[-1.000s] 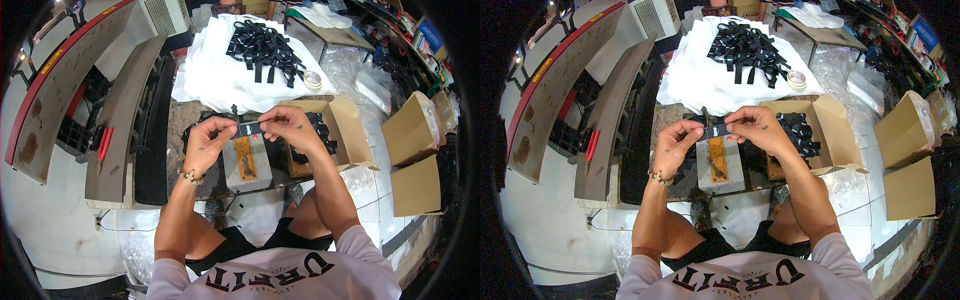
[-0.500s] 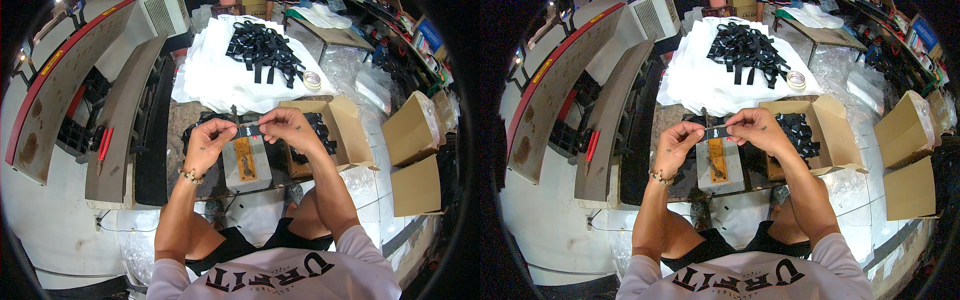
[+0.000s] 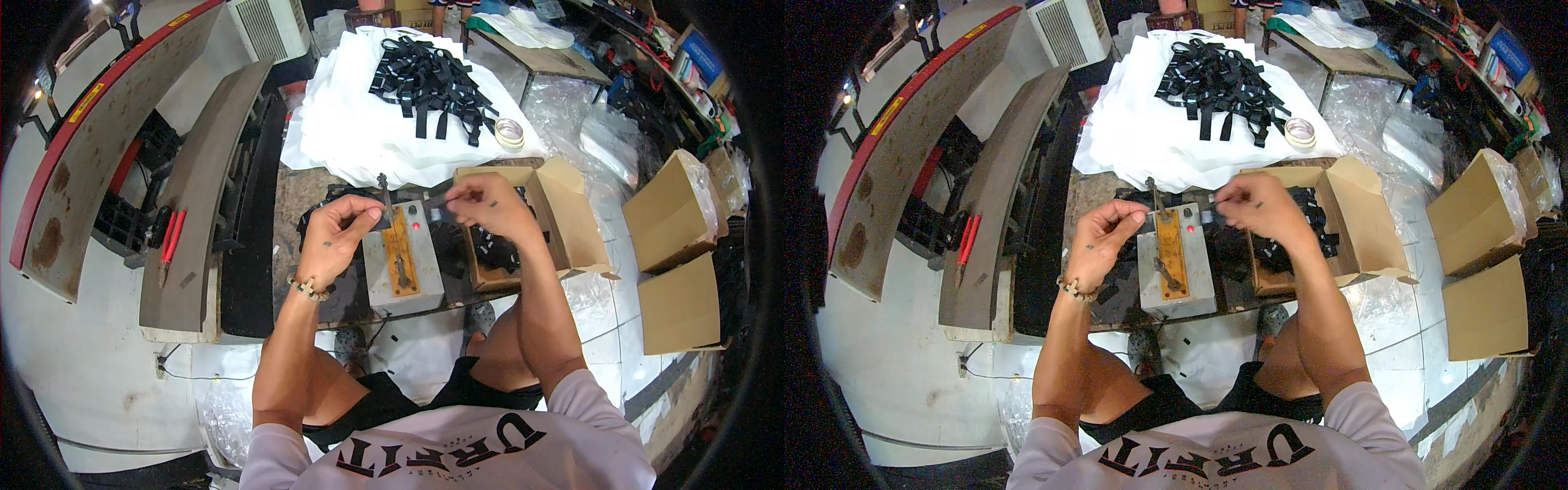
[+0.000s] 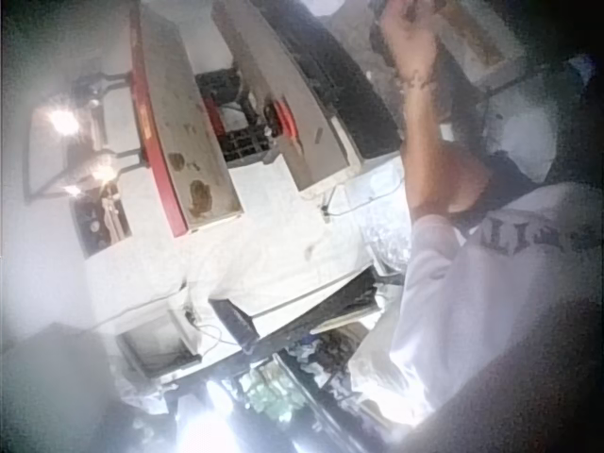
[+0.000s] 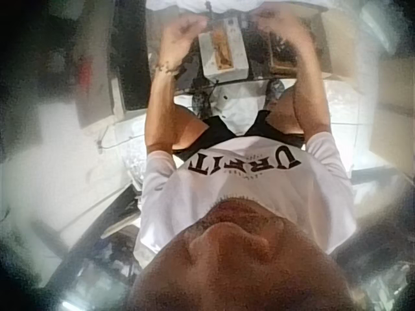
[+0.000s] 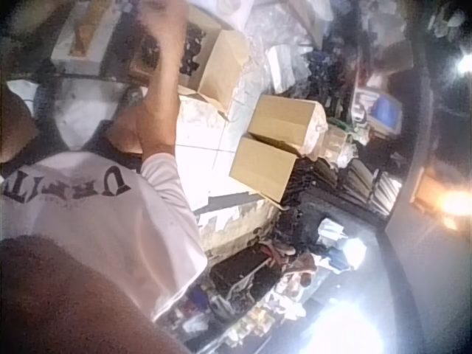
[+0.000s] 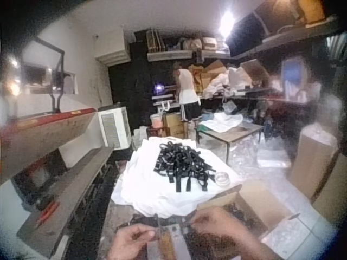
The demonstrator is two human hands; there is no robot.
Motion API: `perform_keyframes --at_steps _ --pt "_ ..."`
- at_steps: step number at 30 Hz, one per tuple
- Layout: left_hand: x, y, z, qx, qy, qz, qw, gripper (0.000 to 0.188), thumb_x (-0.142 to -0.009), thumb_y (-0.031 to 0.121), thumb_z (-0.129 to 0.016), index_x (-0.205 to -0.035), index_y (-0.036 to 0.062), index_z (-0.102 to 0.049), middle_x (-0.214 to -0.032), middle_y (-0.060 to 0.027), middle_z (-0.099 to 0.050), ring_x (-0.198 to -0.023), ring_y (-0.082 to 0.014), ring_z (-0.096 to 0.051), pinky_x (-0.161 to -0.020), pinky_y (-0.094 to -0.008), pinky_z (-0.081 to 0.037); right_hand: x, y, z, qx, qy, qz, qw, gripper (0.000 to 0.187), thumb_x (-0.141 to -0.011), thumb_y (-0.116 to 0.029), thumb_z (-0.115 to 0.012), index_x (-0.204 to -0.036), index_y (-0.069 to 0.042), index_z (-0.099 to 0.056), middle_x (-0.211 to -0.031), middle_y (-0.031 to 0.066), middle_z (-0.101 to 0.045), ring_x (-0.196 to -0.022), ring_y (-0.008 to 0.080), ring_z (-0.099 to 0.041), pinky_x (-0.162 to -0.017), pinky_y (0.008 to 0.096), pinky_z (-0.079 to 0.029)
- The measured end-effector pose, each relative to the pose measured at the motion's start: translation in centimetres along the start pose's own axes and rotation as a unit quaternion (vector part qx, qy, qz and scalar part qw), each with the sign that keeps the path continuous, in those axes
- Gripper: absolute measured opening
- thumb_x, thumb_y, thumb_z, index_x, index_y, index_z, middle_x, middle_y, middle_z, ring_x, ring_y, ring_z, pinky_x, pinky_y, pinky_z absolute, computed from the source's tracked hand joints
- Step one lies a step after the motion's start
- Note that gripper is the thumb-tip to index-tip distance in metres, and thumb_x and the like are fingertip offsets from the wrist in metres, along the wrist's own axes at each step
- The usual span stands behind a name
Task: The person assembles plastic clips and tags onto black straps by hand, taking components from boxes and placing them together on a small workstation fixture.
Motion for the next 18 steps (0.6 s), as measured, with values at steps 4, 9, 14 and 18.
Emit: perform_keyframes --at_steps 4,9,14,18 --pt "0.2 0.8 0.5 -0.031 0.005 0.021 0.999 0.012 -0.093 0.007 -0.066 -0.102 0.0004 -0.071 -0.088 0.0011 -0.068 -0.079 -0.0030 -0.056 -0.074 -0.0192 -0.045 0.4 3.1 4.7 0.358 0.096 0.005 0.929 0.026 -0.082 -0.017 -0.075 -0.099 0.001 -0.070 -0.087 0.0149 -0.071 -0.073 0.0257 -0.068 -0.069 0.0334 -0.055" --pt "1.2 2.8 -0.2 -0.021 0.017 -0.019 0.999 0.013 -0.094 0.008 -0.066 -0.104 0.0008 -0.070 -0.089 0.0018 -0.068 -0.079 -0.0022 -0.056 -0.070 -0.0189 -0.044 0.8 -3.4 0.5 0.134 0.124 0.148 0.972 0.029 -0.083 -0.020 -0.078 -0.104 -0.001 -0.070 -0.093 0.0106 -0.070 -0.081 0.0179 -0.066 -0.075 0.0294 -0.052" --pt "2.2 4.4 -2.1 0.021 -0.024 -0.050 0.998 0.015 -0.097 0.010 -0.063 -0.109 0.0015 -0.067 -0.089 0.0012 -0.067 -0.076 -0.0030 -0.056 -0.064 -0.0190 -0.044 2.7 -6.6 -6.8 -0.183 -0.011 0.158 0.970 0.028 -0.085 -0.005 -0.075 -0.112 -0.005 -0.068 -0.088 0.0001 -0.067 -0.081 0.0047 -0.060 -0.072 0.0207 -0.048" --pt "1.6 4.2 0.0 0.045 -0.001 -0.047 0.998 0.022 -0.102 0.019 -0.055 -0.109 0.0014 -0.065 -0.088 -0.0026 -0.068 -0.070 -0.0055 -0.055 -0.064 -0.0209 -0.044 2.1 -6.0 -4.6 -0.147 0.019 0.126 0.981 0.025 -0.086 -0.003 -0.074 -0.109 -0.004 -0.068 -0.087 -0.0007 -0.067 -0.076 0.0046 -0.060 -0.068 0.0208 -0.048"
Point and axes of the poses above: each hand's wrist, its own x-axis away from the middle knuckle, its own z-axis out of the back of the hand, y = z × x, the point moved 6 cm from there along -x, towards the middle knuckle
